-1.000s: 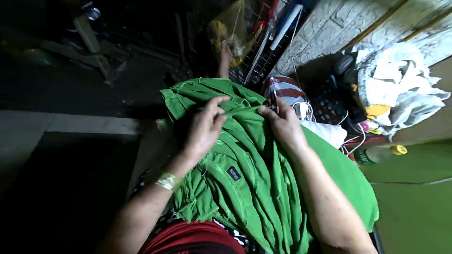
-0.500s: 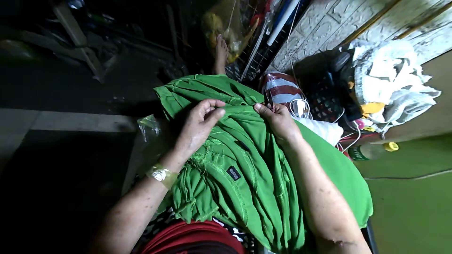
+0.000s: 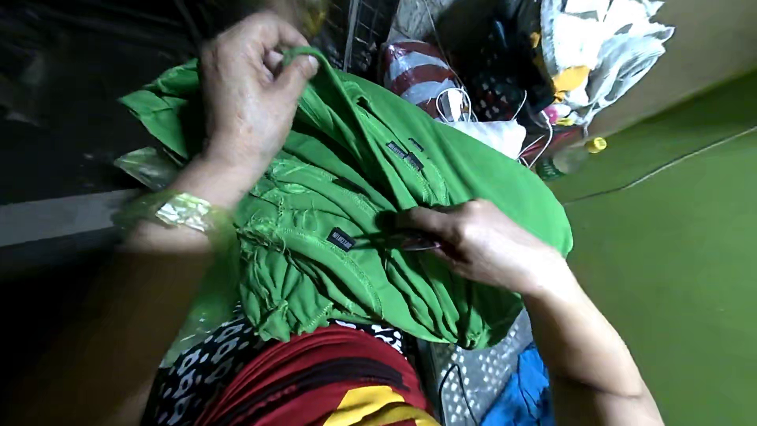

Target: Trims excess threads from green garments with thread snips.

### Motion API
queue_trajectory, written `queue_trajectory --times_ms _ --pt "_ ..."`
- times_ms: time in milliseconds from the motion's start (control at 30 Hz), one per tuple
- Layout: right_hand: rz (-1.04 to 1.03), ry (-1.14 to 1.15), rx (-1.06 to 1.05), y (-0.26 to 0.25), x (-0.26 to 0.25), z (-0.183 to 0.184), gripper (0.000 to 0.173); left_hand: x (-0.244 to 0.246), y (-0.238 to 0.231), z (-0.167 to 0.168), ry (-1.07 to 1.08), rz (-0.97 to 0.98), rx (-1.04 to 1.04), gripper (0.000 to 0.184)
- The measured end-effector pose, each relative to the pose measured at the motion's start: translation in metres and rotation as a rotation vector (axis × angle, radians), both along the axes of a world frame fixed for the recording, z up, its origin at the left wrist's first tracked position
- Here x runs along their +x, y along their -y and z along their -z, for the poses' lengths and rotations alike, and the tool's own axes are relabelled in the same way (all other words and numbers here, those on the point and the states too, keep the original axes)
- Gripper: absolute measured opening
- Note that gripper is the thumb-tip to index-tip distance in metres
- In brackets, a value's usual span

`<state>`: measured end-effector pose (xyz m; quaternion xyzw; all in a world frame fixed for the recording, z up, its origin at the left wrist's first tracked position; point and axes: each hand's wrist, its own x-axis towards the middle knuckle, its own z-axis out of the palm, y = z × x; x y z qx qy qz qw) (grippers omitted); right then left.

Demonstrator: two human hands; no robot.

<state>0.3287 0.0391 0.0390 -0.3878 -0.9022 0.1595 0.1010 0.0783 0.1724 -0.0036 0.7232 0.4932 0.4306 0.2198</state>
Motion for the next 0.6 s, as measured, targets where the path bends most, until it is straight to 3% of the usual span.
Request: queue_trajectory --times_ms 133,233,300,367,467,600 --pt "0.241 -0.276 -0.073 0.008 0.047 -0.007 0.018 0.003 -0.015 -0.002 -0.047 -0.051 -0.069 0.034" --pt "0.5 -0.466 -0.029 0.035 0.063 0.002 0.015 0.005 -0.026 0.015 -0.112 0.002 -0.236 0.035" --pt "0.533 -0.458 0.007 0.062 0.048 0.016 0.017 0.007 -0.028 0.023 -0.133 0.001 -0.317 0.036" --pt "0.522 -0.33 0.05 0.086 0.022 0.036 0.033 0.008 -0.027 0.026 -0.14 -0.021 -0.338 0.037" --pt "0.56 -0.169 0.207 0.102 0.002 0.061 0.022 0.006 -0.025 0.026 -0.137 -0.023 -0.346 0.039" --pt "0.806 -0.442 0.143 0.1 0.015 0.049 0.019 0.0 -0.02 0.035 -0.003 -0.024 -0.265 0.037"
